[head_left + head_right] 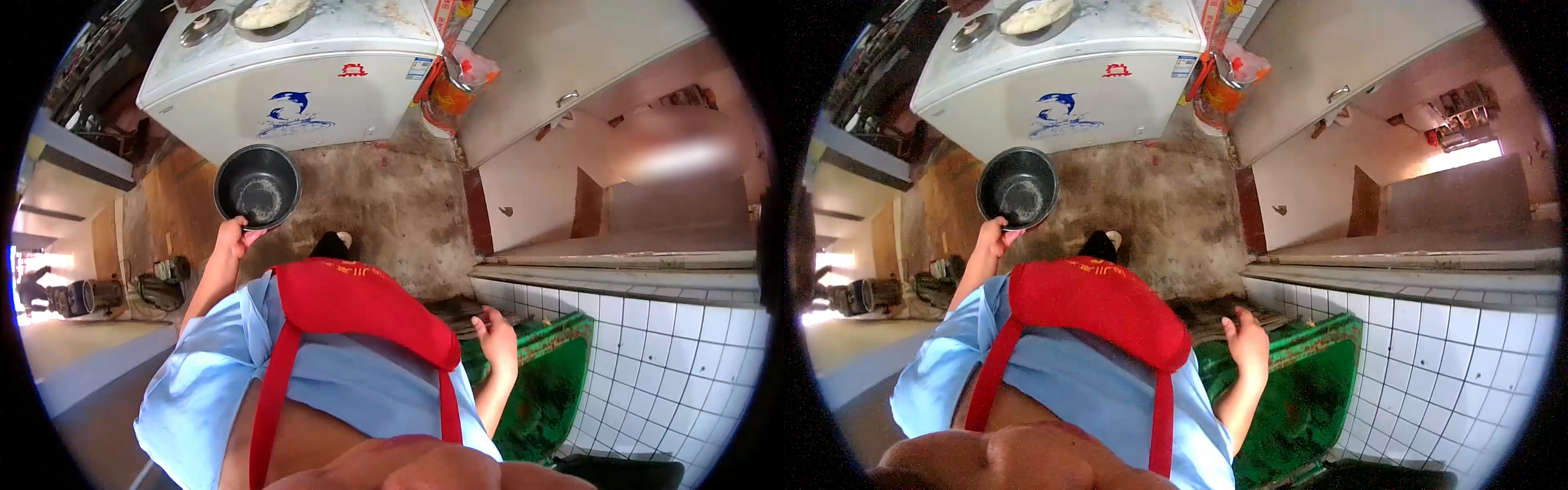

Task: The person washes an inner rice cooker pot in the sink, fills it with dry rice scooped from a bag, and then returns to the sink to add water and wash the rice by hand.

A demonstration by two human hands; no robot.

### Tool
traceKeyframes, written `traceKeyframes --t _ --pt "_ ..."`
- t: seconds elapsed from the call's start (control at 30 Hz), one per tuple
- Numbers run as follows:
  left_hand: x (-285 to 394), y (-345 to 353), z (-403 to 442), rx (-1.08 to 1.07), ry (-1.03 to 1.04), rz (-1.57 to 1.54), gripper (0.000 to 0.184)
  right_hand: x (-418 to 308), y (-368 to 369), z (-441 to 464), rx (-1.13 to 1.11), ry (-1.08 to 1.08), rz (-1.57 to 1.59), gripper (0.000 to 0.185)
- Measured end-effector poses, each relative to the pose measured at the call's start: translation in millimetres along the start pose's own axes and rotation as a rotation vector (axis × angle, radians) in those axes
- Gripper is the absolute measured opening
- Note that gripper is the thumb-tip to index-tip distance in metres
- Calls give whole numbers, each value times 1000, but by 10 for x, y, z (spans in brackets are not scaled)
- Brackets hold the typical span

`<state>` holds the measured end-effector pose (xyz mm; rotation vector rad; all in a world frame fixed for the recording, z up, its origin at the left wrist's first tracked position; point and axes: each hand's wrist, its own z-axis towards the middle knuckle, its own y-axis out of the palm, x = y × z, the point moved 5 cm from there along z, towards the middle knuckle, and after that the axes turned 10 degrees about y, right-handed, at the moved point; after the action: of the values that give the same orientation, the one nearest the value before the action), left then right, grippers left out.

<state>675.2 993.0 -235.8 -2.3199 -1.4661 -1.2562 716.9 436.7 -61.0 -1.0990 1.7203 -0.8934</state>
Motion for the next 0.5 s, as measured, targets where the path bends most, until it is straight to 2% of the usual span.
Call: traceKeyframes --t 0.13,0.17,0.2,0.27,0.43,0.47,0.5 --pt "307 865 588 -85 44 -16 39 -200 39 616 28 96 -6 39" --pt "275 1009 897 -116 1 -51 36 -246 79 773 -15 110 -28 38" --pt "395 1260 969 -154 44 27 35 -346 61 911 -41 91 -65 38" --pt "541 1751 1165 -188 36 -5 33 -386 28 1172 -48 14 27 39" --pt "910 2979 1437 -335 86 -53 34 -70 -155 1906 -148 136 110 39" --pt "893 3210 1558 -369 91 -89 33 -197 -340 2057 -192 220 62 39" --pt "968 3452 1520 -343 92 -102 33 -214 -470 2316 -178 167 -18 40"
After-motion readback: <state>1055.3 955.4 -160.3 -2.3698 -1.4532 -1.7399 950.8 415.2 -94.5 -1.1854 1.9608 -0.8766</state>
